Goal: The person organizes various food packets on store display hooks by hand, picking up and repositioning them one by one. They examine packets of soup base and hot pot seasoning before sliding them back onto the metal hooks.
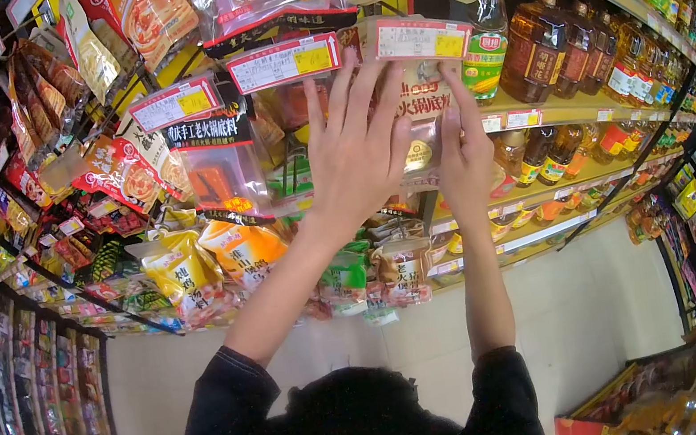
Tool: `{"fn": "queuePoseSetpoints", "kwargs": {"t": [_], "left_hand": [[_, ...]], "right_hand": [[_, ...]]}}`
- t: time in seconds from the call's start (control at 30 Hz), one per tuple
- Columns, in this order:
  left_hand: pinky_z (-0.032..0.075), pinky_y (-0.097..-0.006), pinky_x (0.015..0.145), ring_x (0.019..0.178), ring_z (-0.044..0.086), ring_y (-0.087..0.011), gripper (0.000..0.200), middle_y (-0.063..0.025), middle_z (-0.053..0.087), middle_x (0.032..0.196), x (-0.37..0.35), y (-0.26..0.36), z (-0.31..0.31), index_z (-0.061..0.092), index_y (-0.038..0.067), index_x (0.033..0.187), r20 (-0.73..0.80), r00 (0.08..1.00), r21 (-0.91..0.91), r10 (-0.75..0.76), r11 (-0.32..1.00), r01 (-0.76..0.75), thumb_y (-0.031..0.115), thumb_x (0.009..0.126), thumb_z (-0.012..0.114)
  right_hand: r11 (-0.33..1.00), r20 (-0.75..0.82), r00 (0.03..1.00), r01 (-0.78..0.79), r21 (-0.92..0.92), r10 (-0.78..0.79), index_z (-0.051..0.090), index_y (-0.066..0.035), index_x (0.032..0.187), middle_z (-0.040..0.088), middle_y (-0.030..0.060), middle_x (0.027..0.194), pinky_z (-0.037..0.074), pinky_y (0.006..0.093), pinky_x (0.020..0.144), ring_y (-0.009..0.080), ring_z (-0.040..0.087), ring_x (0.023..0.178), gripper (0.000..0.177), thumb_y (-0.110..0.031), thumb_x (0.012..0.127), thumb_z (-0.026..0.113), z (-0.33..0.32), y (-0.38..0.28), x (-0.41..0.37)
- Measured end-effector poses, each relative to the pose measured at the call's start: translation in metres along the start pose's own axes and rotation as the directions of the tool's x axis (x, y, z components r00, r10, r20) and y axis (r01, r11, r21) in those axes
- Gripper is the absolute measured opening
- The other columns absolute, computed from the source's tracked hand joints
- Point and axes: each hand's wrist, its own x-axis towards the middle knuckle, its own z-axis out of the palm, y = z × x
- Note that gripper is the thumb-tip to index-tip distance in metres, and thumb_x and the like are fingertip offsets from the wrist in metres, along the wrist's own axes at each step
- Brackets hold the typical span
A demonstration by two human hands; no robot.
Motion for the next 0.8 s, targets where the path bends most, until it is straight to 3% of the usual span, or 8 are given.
{"fn": "queuePoseSetpoints", "kwargs": {"t": [0.17,0.33,0.4,0.47,0.57,0.63,0.7,0.8], "left_hand": [[0.026,-0.0658,0.121,0.152,0.039,-0.0361,0.048,-0.0135,0.044,0.161,0.008,-0.010,0.015,0.060,0.012,0.145,-0.035,0.999,0.034,-0.016,0.999,0.017,0.029,0.100,0.057],[0.032,-0.0621,0.117,0.150,0.041,-0.0362,0.042,-0.0138,0.045,0.161,0.013,-0.016,0.019,0.065,0.013,0.138,-0.045,0.999,0.073,0.000,0.997,0.003,0.028,0.099,0.058],[0.034,-0.0604,0.115,0.149,0.042,-0.0365,0.042,-0.0140,0.046,0.160,0.016,-0.015,0.019,0.066,0.013,0.137,-0.059,0.998,0.046,-0.002,0.999,0.005,0.028,0.099,0.059],[0.035,-0.0588,0.115,0.148,0.043,-0.0367,0.041,-0.0141,0.048,0.159,0.018,-0.014,0.018,0.067,0.013,0.135,-0.067,0.998,0.038,-0.006,0.999,0.009,0.028,0.098,0.060],[0.037,-0.0579,0.113,0.141,0.048,-0.0355,0.041,-0.0141,0.049,0.158,0.020,-0.013,0.019,0.067,0.012,0.134,-0.078,0.997,0.055,-0.005,0.998,0.009,0.027,0.097,0.061],[0.040,-0.0592,0.110,0.132,0.055,-0.0327,0.043,-0.0140,0.048,0.159,0.022,-0.015,0.022,0.067,0.011,0.134,-0.095,0.995,0.072,0.007,0.997,0.000,0.028,0.096,0.061],[0.039,-0.0585,0.110,0.133,0.055,-0.0326,0.042,-0.0141,0.049,0.158,0.022,-0.018,0.025,0.067,0.010,0.133,-0.100,0.995,0.067,-0.003,0.998,0.010,0.028,0.096,0.061],[0.040,-0.0577,0.110,0.134,0.054,-0.0329,0.041,-0.0143,0.050,0.157,0.021,-0.019,0.028,0.067,0.010,0.133,-0.102,0.995,0.062,-0.017,0.998,0.023,0.027,0.096,0.061]], "right_hand": [[0.961,-0.002,0.968,0.250,-0.122,-0.252,0.054,-0.006,0.153,0.063,0.0085,0.147,0.049,0.0251,0.088,0.0114,0.061,0.102,0.043,-0.005,0.112,0.043,0.007,0.021,0.015],[0.995,0.001,0.998,0.062,-0.072,-0.062,0.055,-0.004,0.152,0.065,0.0138,0.145,0.047,0.0274,0.099,0.0164,0.063,0.120,0.043,-0.001,0.110,0.045,0.007,0.013,0.017],[0.949,-0.031,0.966,0.248,-0.197,-0.259,0.055,-0.004,0.151,0.067,0.0151,0.141,0.049,0.0271,0.095,0.0155,0.065,0.113,0.043,0.000,0.109,0.045,0.008,0.025,0.022],[0.977,-0.032,0.987,0.152,-0.150,-0.158,0.056,-0.004,0.151,0.068,0.0151,0.136,0.050,0.0276,0.089,0.0153,0.065,0.103,0.043,0.000,0.109,0.046,0.006,0.020,0.021],[0.945,-0.048,0.961,0.256,-0.202,-0.271,0.056,-0.004,0.150,0.069,0.0149,0.130,0.051,0.0282,0.080,0.0157,0.060,0.088,0.043,0.000,0.109,0.046,0.005,0.033,0.028],[0.953,-0.031,0.972,0.222,-0.208,-0.234,0.056,-0.004,0.150,0.069,0.0161,0.129,0.051,0.0297,0.079,0.0180,0.060,0.086,0.044,0.001,0.108,0.046,0.005,0.025,0.030],[0.988,0.023,1.000,-0.003,-0.152,0.007,0.055,-0.004,0.151,0.069,0.0186,0.131,0.051,0.0326,0.083,0.0222,0.064,0.090,0.045,0.001,0.108,0.045,0.001,0.006,0.025],[0.972,0.021,0.990,0.140,-0.188,-0.139,0.052,-0.004,0.153,0.067,0.0221,0.135,0.050,0.0336,0.083,0.0243,0.066,0.095,0.047,0.002,0.107,0.045,0.006,0.013,0.026]]}}
